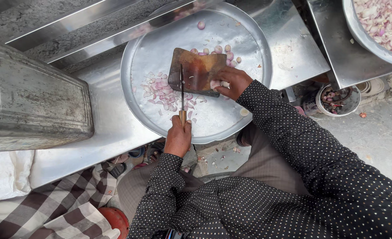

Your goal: The person chops onions on a wooden block inside a large metal tray using a knife, moving the chopped pieces to the side and picking up more whole onions.

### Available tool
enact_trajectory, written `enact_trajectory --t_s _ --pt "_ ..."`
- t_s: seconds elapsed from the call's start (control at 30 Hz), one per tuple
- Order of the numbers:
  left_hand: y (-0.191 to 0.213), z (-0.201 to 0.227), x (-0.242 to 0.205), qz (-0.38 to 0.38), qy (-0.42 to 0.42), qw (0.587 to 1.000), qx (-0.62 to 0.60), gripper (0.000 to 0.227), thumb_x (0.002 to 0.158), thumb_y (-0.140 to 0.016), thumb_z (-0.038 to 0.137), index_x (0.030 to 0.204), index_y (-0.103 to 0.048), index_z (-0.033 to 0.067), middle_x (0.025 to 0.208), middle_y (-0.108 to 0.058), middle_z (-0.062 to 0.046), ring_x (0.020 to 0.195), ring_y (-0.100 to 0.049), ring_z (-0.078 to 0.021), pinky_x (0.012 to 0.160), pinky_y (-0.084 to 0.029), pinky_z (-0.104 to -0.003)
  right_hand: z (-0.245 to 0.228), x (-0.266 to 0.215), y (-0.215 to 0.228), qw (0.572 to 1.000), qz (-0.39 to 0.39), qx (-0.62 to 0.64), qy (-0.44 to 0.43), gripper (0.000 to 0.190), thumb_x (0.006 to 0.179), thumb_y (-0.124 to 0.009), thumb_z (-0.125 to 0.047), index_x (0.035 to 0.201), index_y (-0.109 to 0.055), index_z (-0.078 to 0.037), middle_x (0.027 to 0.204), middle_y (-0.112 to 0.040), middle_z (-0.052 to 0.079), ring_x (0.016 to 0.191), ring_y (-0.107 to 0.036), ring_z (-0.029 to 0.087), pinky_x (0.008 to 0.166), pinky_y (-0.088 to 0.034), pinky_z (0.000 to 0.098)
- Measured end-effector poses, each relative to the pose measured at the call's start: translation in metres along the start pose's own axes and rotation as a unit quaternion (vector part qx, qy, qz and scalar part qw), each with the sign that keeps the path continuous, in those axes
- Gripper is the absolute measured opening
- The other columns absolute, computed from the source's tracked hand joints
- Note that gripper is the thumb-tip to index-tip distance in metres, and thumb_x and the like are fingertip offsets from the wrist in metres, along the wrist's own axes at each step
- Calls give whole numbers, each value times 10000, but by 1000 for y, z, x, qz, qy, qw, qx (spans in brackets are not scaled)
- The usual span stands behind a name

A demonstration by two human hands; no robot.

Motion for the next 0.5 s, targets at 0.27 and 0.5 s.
enact_trajectory --t_s 0.27,0.5 --pt "-6 23 30 -24 -17 999 -21 306 1050 -486 272 1127 -373 -2 709 -667 -223 447 -664 -285 388 -552 -404 27 50 -61 997 66 -25 30 195 842 -823 -135 998 -748 -45 1037 -738 100 999 -702 275 868 -566 383" --pt "-17 29 58 -62 -6 998 -33 274 1031 -455 223 1164 -347 9 729 -678 -217 473 -683 -263 392 -604 -370 54 51 -79 995 74 54 -40 131 883 -788 -65 1011 -765 -51 1050 -741 88 996 -711 247 888 -584 353"
Point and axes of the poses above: each hand's wrist, its own x-axis towards the middle knuckle, its own y-axis out of the back of the hand, z = x × y, the point moved 5 cm from there along x, towards the middle knuckle
